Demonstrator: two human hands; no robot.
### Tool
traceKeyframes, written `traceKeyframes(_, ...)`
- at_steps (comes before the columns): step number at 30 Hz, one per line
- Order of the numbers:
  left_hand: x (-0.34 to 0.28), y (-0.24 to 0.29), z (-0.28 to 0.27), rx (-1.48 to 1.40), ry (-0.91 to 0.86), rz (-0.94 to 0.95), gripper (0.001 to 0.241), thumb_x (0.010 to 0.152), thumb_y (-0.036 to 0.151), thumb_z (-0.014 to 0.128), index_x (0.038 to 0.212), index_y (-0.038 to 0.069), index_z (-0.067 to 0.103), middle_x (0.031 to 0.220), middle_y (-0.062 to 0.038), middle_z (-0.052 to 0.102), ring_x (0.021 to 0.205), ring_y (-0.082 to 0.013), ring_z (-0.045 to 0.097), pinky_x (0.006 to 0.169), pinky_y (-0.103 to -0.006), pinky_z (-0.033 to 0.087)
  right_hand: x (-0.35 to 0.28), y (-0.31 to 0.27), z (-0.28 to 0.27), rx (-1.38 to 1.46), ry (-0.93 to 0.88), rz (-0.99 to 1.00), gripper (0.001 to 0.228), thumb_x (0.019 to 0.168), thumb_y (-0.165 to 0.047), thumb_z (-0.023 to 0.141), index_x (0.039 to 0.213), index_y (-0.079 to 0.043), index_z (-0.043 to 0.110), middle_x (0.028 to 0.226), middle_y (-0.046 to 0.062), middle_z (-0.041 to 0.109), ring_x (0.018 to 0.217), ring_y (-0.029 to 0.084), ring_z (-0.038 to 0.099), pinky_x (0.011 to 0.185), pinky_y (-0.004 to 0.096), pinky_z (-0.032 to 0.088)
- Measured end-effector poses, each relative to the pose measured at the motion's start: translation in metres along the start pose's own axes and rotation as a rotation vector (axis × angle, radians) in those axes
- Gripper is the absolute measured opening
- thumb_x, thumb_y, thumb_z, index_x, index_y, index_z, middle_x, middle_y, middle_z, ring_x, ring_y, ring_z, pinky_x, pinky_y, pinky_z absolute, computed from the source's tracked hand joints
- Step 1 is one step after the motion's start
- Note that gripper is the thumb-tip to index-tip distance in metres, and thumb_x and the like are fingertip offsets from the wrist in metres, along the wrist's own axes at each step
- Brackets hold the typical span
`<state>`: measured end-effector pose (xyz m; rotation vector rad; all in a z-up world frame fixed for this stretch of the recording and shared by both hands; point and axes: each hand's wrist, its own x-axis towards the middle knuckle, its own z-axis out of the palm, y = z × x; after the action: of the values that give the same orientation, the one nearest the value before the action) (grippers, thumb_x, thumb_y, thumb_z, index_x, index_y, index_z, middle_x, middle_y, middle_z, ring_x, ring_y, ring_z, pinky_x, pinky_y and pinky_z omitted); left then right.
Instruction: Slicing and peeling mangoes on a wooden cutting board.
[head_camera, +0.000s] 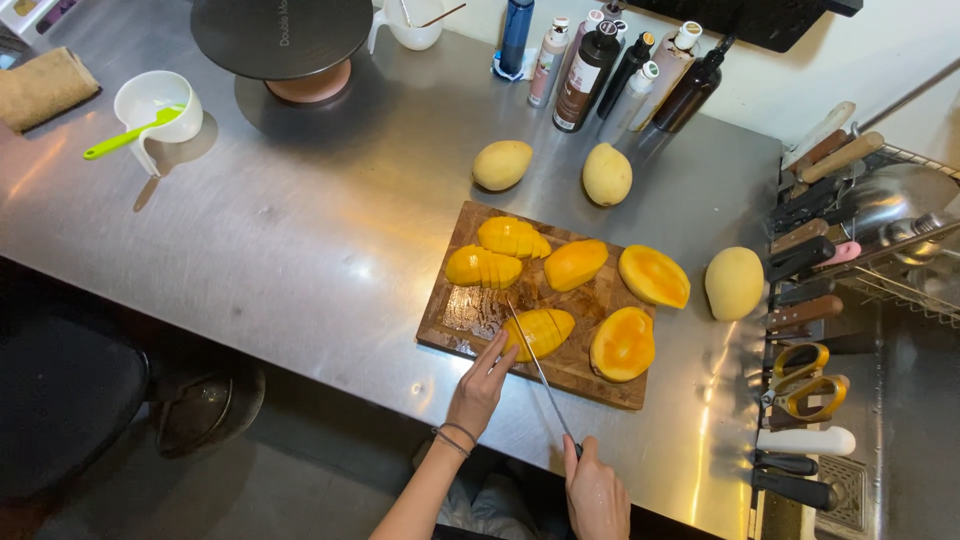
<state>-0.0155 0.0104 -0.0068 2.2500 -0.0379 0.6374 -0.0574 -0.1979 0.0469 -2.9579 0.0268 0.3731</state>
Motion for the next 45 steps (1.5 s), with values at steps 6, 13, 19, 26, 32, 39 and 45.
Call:
traceKeyframes(6,0.002,0.001,-0.003,0.002,-0.009,0.008,0.05,0.087,-0.014,0.06,0.134,0.002,0.064,0.147,-0.02,0.056,0.137,-0.0336,0.056,0.105,-0.0372,0.05,0.003,0.005,0.01,-0.041,-0.047,-0.003,0.045,0.1,-0.053,0.044,0.097,-0.01,0.055,0.071,0.024,0.071,0.073,0.047,0.071,0.065,0.059,0.054)
traceKeyframes(13,0.006,0.007,-0.007,0.035,-0.032,-0.006,0.053,0.084,-0.016,0.059,0.134,0.001,0.063,0.147,-0.02,0.056,0.137,-0.0332,0.055,0.108,-0.0383,0.053,0.01,0.005,0.037,-0.091,-0.024,0.038,0.047,0.1,-0.055,0.045,0.094,-0.01,0.057,0.069,0.024,0.071,0.071,0.045,0.072,0.063,0.058,0.056)
traceKeyframes(19,0.005,0.002,-0.004,0.033,-0.029,0.007,0.053,0.085,-0.015,0.06,0.135,0.003,0.064,0.147,-0.018,0.056,0.137,-0.0321,0.055,0.109,-0.0379,0.053,0.022,0.004,0.062,-0.001,0.038,0.006,0.046,0.096,-0.051,0.049,0.1,-0.007,0.06,0.065,0.026,0.07,0.065,0.047,0.071,0.057,0.059,0.056)
traceKeyframes(26,0.003,-0.003,-0.003,-0.001,-0.019,-0.008,0.047,0.087,-0.013,0.064,0.132,0.0,0.065,0.144,-0.018,0.059,0.134,-0.0319,0.058,0.107,-0.0369,0.054,0.02,0.014,0.045,0.084,-0.026,-0.039,0.044,0.1,-0.05,0.048,0.098,-0.008,0.058,0.065,0.025,0.07,0.066,0.047,0.071,0.059,0.058,0.054)
traceKeyframes(32,-0.001,-0.001,-0.01,-0.014,-0.004,0.006,0.046,0.084,-0.016,0.061,0.128,-0.003,0.066,0.141,-0.017,0.062,0.133,-0.0314,0.059,0.108,-0.037,0.054,0.009,0.01,0.043,-0.018,-0.022,0.035,0.043,0.097,-0.055,0.048,0.099,-0.013,0.057,0.064,0.023,0.07,0.067,0.046,0.071,0.058,0.06,0.054)
traceKeyframes(39,-0.001,-0.001,-0.009,0.028,0.001,0.015,0.051,0.081,-0.018,0.06,0.129,-0.002,0.067,0.139,-0.017,0.062,0.132,-0.0314,0.06,0.108,-0.0366,0.054,0.008,0.008,0.045,-0.024,-0.021,0.018,0.044,0.098,-0.056,0.048,0.097,-0.013,0.056,0.064,0.024,0.07,0.067,0.046,0.071,0.058,0.06,0.054)
traceKeyframes(45,0.0,0.0,-0.012,0.033,0.007,0.017,0.053,0.08,-0.019,0.059,0.129,-0.001,0.067,0.14,-0.016,0.062,0.132,-0.0308,0.06,0.107,-0.0369,0.055,0.013,0.006,0.059,-0.049,-0.037,0.049,0.045,0.097,-0.056,0.047,0.097,-0.013,0.059,0.065,0.025,0.07,0.068,0.046,0.072,0.059,0.059,0.055)
